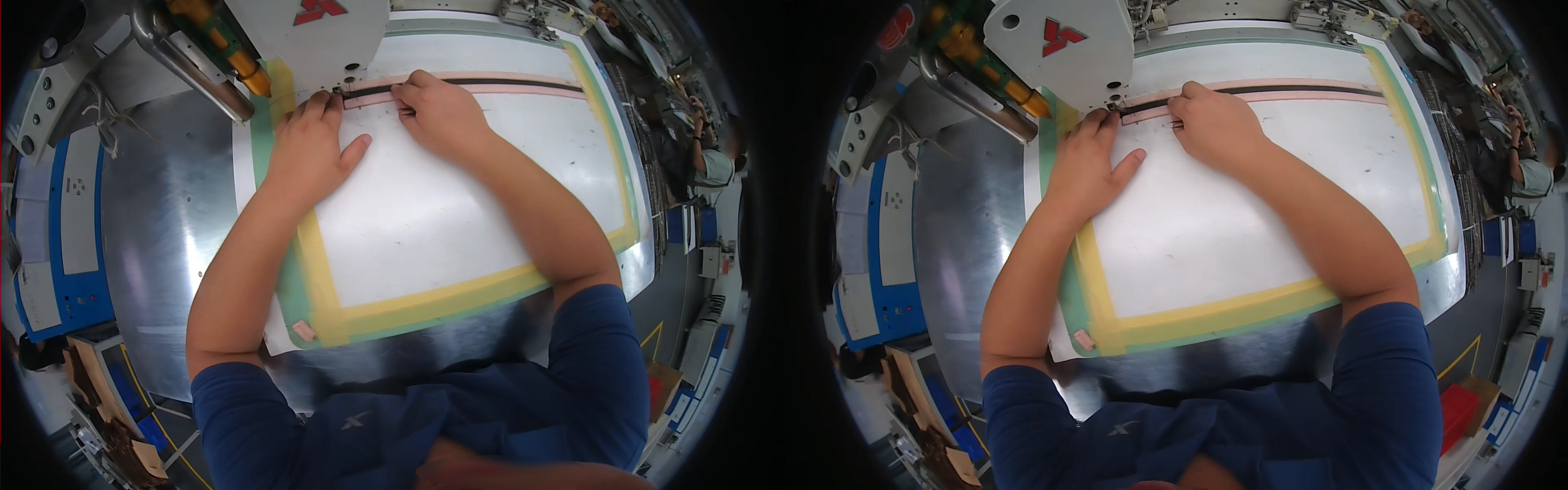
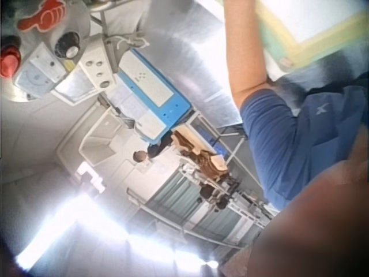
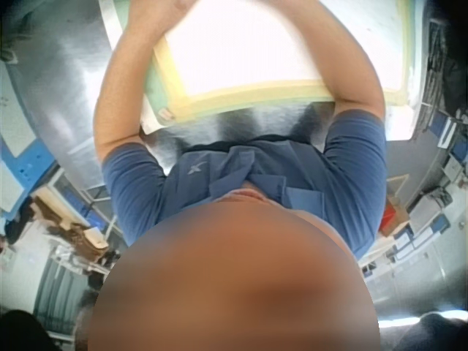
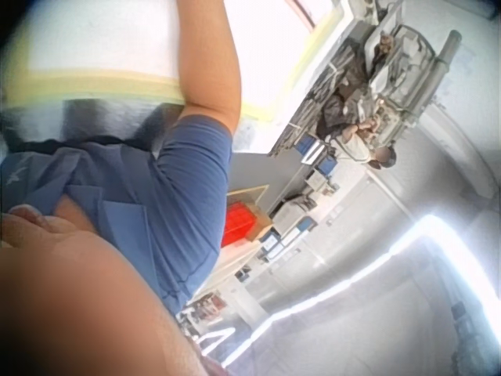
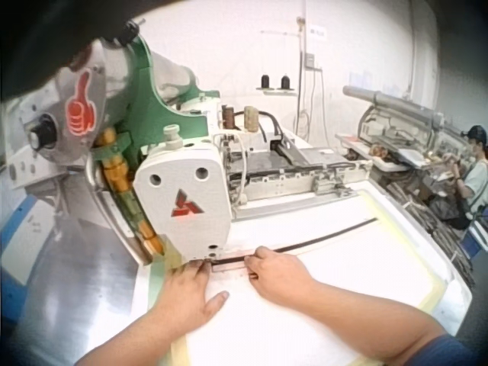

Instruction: The recorder is sewing a zipper onto a strip of leather using an industrial sewing machine.

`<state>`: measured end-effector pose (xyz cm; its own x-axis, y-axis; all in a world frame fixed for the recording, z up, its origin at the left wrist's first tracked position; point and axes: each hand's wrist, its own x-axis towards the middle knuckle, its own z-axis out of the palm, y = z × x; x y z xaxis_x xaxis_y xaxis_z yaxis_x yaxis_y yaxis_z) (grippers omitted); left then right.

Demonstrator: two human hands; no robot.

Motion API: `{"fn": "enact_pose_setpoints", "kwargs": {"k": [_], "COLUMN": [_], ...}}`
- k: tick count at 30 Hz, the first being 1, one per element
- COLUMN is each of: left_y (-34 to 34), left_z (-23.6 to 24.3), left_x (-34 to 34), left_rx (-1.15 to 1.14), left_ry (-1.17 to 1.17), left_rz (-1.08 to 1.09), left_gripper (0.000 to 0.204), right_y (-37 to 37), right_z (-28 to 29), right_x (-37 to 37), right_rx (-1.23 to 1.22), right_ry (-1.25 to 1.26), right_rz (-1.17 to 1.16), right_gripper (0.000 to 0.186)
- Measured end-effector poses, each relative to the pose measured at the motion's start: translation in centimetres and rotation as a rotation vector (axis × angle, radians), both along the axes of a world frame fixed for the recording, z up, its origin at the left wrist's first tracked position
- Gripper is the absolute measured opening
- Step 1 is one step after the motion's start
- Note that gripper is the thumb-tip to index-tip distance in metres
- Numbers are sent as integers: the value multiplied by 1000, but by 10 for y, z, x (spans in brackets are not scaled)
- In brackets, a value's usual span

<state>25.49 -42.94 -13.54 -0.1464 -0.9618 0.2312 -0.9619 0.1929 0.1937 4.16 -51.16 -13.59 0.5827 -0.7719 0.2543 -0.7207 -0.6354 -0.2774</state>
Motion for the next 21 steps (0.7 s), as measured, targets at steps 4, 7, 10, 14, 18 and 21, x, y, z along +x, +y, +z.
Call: {"fn": "enact_pose_setpoints", "kwargs": {"k": [4, 7, 10, 14, 18, 21], "left_y": [-4, -5, -6, -6, -6, -4], "left_z": [-4, -10, -10, -12, -13, -5], "left_x": [1, 2, 0, 1, 1, -3], "left_rx": [-6, -79, -102, -138, -168, -98], "left_ry": [33, 31, 2, -55, -106, -78], "left_rz": [-8, -28, -11, -16, -1, 1], "left_gripper": [66, 65, 65, 66, 66, 68], "right_y": [0, -2, -3, -3, -1, -1], "right_z": [0, -3, -4, -6, -6, -6], "right_x": [-1, 0, 0, 1, 2, 2], "right_rx": [-6, -4, -37, -47, -44, -50], "right_ry": [20, 7, -7, 0, 18, 32], "right_rz": [-4, -18, -11, -19, -27, -33], "right_gripper": [20, 20, 19, 20, 23, 24]}}
